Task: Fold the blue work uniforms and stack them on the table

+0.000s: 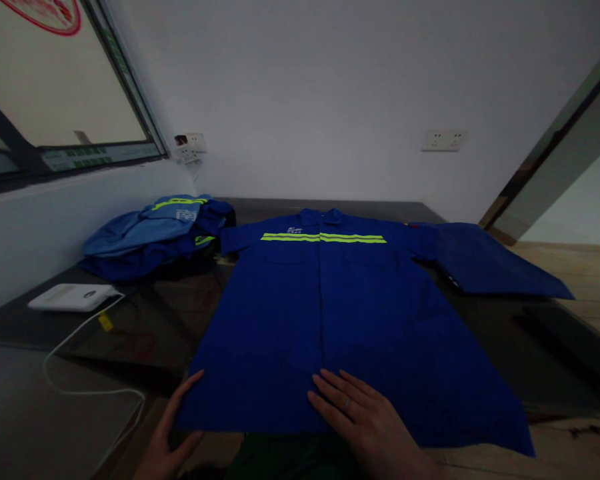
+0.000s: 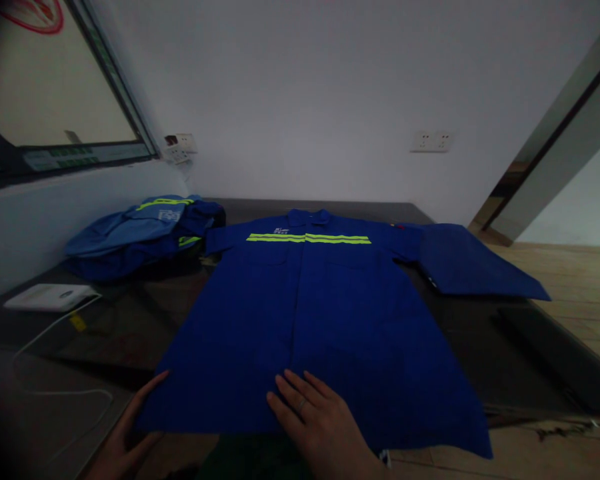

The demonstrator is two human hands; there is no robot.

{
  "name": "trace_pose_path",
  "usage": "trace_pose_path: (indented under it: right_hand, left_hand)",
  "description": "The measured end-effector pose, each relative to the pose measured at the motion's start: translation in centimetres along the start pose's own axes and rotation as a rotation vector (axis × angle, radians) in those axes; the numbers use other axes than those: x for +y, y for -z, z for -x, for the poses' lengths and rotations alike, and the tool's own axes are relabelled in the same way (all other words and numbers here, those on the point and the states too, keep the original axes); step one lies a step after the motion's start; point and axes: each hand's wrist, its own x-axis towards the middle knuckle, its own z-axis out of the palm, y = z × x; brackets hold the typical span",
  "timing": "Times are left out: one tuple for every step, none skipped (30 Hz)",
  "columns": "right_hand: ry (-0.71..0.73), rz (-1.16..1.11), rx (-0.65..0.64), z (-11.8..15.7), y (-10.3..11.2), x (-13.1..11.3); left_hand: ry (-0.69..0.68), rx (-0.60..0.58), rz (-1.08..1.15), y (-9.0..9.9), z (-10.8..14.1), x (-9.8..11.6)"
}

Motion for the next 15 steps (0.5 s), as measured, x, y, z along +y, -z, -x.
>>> trace_pose_path:
  right_hand:
    - [-0.001,-0.007,-0.013,0.1,-0.2,-0.1]
    - [0.003,-0.011,-0.026,0.3,-0.5,-0.1]
    - [0.006,-0.012,-0.039,0.4,-0.9,-0.2]
    - [0.011,-0.011,-0.046,0.6,-1.2,-0.2]
    - [0.014,-0.008,-0.047,0.7,-1.5,-0.3]
    - [0.015,-0.007,-0.048,0.9,-1.8,-0.3]
    - [0.013,-0.011,-0.053,1.0,-2.0,-0.4]
    - [0.019,-0.023,-0.059,1.1,-2.0,-0.4]
    - [0.036,-0.044,-0.069,1.1,-1.8,-0.4]
    - [0.061,-0.074,-0.085,1.3,-1.6,-0.4]
    - [0.078,-0.107,-0.1,1.5,-1.1,-0.3]
    - [0.076,-0.136,-0.105,1.8,-0.5,0.0]
    - [0.042,-0.155,-0.094,2.3,0.1,0.4]
    - [-0.028,-0.159,-0.063,3.1,0.9,1.1]
    - [-0.139,-0.145,-0.013,4.2,1.7,2.1]
  left_hand:
    - [0.045,-0.034,0.048,0.3,-0.2,0.0]
    - [0.095,-0.062,0.098,0.5,-0.3,0.0]
    - [0.15,-0.079,0.149,0.7,-0.4,0.0]
    - [0.203,-0.078,0.2,0.9,-0.5,0.1]
    - [0.251,-0.059,0.248,0.9,-0.5,0.1]
    - [0.291,-0.032,0.288,0.9,-0.5,0.1]
    - [0.325,-0.01,0.324,0.8,-0.5,0.2]
    - [0.355,0.004,0.356,0.6,-0.5,0.2]
    - [0.384,0.018,0.387,0.3,-0.5,0.3]
    - [0.409,0.031,0.419,-0.1,-0.6,0.2]
    - [0.421,0.05,0.447,-0.6,-0.5,0.2]
    - [0.412,0.077,0.466,-0.9,-0.5,0.1]
    - [0.377,0.106,0.469,-1.2,-0.4,-0.1]
    - [0.315,0.132,0.447,-1.4,-0.2,-0.4]
    - [0.232,0.151,0.4,-1.3,0.0,-0.7]
